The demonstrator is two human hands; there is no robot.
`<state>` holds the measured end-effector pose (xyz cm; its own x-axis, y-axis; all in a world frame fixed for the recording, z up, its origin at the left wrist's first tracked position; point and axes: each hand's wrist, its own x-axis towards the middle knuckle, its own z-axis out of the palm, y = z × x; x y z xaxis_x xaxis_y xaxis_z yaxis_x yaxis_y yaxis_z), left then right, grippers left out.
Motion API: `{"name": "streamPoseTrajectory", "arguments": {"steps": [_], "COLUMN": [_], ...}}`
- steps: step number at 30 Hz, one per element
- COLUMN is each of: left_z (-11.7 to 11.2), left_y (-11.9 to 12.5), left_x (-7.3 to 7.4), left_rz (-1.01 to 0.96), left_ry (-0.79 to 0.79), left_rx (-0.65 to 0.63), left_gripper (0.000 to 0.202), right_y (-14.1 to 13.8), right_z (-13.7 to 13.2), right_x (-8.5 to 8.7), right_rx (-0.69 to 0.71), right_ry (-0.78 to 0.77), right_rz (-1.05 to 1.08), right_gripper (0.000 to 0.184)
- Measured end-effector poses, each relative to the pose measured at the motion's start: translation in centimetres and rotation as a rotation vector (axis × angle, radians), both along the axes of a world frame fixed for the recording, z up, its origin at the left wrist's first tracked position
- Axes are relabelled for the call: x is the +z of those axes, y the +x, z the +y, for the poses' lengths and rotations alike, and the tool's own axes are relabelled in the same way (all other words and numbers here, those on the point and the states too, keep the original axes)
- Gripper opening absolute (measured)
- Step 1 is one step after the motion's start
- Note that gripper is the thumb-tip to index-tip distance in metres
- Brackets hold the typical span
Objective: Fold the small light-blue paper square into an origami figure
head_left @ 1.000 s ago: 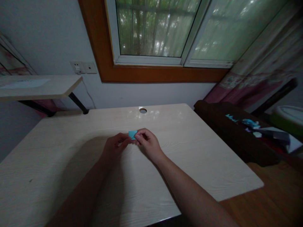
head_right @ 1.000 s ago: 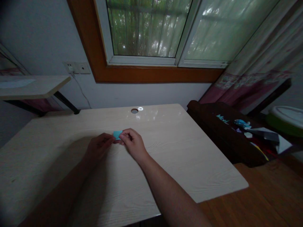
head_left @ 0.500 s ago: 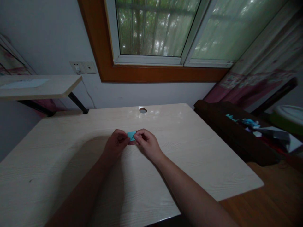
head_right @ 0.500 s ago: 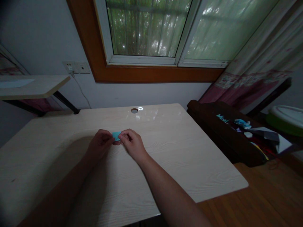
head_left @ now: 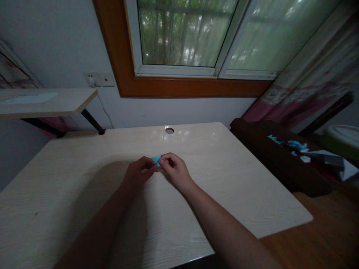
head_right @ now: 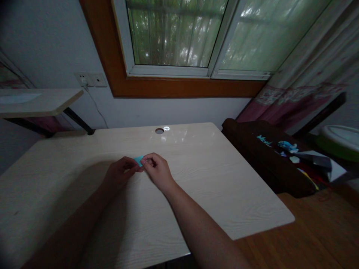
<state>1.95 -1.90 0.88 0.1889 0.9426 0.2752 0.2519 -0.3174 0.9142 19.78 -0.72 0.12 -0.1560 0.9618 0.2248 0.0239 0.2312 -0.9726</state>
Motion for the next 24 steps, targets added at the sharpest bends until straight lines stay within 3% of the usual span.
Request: {"name": "streamPoseTrajectory", "arguments": {"steps": [6, 13, 24], "left_z": [0.0, 0.3, 0.2], "left_y": [0.1, -0.1, -0.2], "left_x": [0.3, -0.8, -1.2], "left_rz": [0.012, -0.081, -0.169], "left_ry": [0.005, -0.007, -0.021], "left_rx": [0.036, 0.020, -0.065], "left_gripper": [0.019, 0.028, 0.015], "right_y": [0.0, -0.2, -0.2], "right_z": [0.1, 0.1, 0.2], "right_x": [-0.3, -0.2, 0.0], "right_rx": [0.019, 0.042, 0.021], "right_ry": [-0.016, -0.071, -0.107], "right_rz": [0.034, 0.141, 0.138], "right_gripper": [0.022, 0.020, 0.021]}}
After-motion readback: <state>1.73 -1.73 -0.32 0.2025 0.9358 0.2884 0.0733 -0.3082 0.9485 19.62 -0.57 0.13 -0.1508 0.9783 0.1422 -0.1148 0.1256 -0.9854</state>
